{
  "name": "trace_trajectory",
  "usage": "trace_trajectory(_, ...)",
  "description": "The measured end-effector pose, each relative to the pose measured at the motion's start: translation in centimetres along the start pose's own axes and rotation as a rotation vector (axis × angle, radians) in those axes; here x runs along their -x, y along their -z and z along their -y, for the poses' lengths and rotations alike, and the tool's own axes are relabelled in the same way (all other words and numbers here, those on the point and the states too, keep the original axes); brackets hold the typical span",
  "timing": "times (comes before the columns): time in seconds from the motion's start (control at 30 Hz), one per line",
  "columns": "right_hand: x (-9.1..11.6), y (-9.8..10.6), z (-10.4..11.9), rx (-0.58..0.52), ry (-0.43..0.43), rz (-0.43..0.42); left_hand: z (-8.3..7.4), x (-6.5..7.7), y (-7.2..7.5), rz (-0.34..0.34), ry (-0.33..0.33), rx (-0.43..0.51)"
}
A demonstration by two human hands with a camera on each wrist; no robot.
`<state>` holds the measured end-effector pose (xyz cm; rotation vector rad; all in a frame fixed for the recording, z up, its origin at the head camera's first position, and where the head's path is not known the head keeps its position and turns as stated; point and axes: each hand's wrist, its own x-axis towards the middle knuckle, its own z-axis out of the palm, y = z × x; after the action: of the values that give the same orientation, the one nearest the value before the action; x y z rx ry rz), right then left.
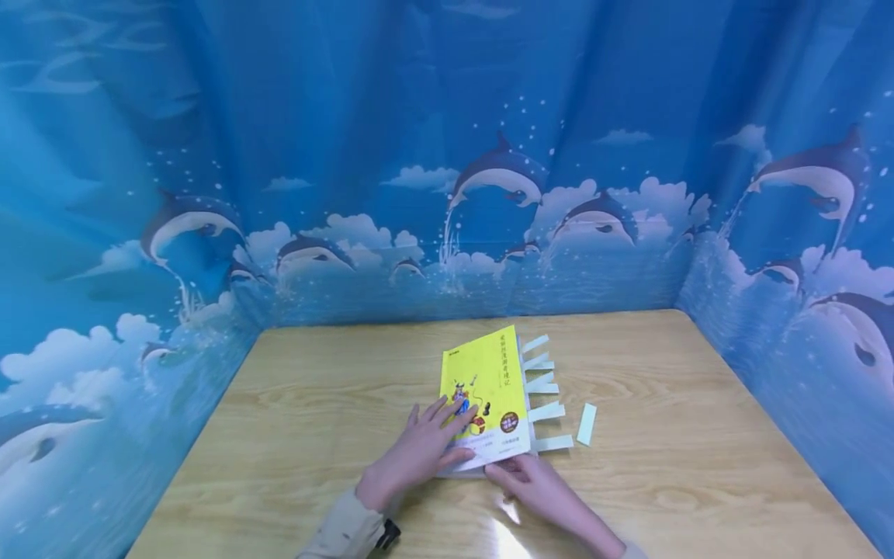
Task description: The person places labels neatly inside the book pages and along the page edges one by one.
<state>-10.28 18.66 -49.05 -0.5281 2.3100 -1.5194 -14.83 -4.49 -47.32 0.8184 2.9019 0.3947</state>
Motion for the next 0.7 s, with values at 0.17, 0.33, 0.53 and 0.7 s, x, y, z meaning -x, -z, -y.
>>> trace_trajectory(0.17, 1.7, 1.1, -0.3, -0.084, -0.026, 0.117, 0.1, 0.0, -0.1, 0.004, -0.003, -0.005)
trace_trajectory(0.33, 1.7, 2.2, 1.4, 0.087, 0.040, 0.009, 0.3, -0.1, -0.3, 0.004, -0.009, -0.025)
trace_trajectory(0.53, -1.1, 1.9, 2.8, 0.560, 0.230, -0.121, 0.5, -0.8, -0.3, 0.016, -0.016, -0.010)
trace_trajectory(0.7, -3.5, 1.6, 2.2, 0.738, 0.231, -0.009, 0.8, -1.3, -0.3, 0.033, 0.006, 0.011)
